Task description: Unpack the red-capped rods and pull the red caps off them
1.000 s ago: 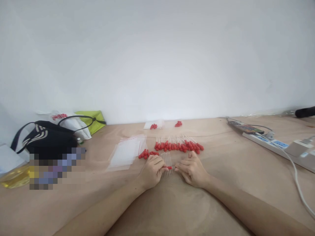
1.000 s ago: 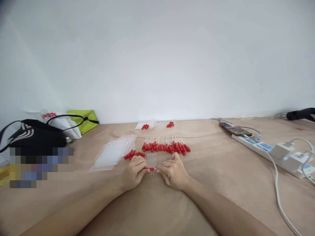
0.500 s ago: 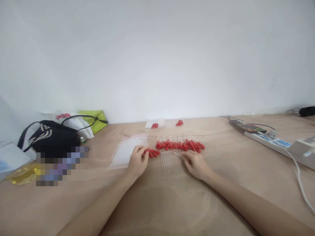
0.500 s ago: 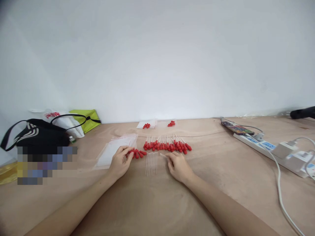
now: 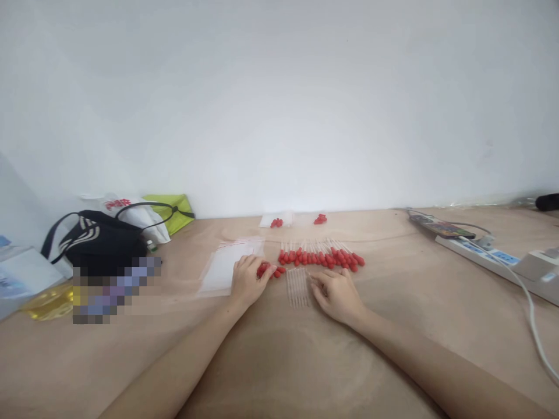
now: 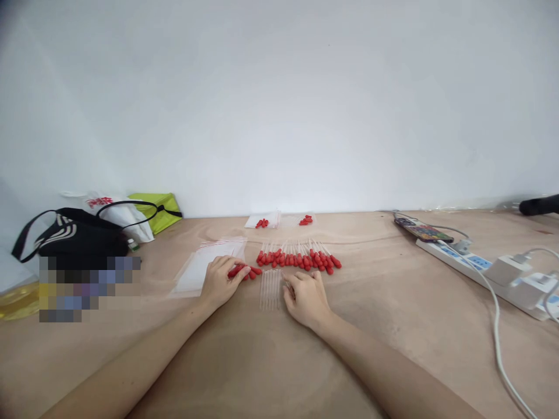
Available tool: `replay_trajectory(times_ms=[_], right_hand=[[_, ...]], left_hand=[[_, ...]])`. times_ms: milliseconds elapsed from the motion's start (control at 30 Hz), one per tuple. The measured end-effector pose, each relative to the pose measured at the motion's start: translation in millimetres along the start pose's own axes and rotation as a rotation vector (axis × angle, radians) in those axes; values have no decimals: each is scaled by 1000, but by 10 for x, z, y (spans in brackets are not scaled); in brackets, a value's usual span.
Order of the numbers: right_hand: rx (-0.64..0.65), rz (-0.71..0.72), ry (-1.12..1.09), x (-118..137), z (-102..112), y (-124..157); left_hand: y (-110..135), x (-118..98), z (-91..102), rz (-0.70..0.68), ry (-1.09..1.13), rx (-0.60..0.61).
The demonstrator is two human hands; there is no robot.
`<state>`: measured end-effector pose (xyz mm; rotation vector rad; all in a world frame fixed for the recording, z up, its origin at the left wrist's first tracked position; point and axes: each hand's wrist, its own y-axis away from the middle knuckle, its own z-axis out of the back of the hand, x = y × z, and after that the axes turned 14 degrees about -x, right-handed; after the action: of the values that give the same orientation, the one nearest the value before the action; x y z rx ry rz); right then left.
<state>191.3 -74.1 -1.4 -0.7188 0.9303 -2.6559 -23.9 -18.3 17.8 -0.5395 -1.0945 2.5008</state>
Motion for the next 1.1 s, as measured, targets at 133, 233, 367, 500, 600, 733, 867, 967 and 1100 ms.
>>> replay_trajectory(times_ms=[133,233,367,500,600,733,867,967,1100], right_hand=[[39,-33,-27,75,44,-1],[59,-48,-42,110,72,-5],[58,-66,-123,94,89,12],[52,-102,-187,41,78,33],[51,-139,-214,0,50,33],[48,-153,-241,-41,17,25],[15,-150,-254,-54,13,28],[-22,-143,-266,-66,8,42],[-188,-129,-275,-109,-1,56]], left_hand=[[-120,-59,-14,51,-57,41],[-313,-108,-100,159,-128,151],[-573,-147,-282,331,-181,369],[-711,-142,-433,402,-200,451],[-747,-131,-496,437,-205,494],[-772,-121,-550,460,-207,512],[-805,-100,-521,459,-209,471],[-784,-104,-361,417,-203,390],[-547,-174,-43,249,-121,267]])
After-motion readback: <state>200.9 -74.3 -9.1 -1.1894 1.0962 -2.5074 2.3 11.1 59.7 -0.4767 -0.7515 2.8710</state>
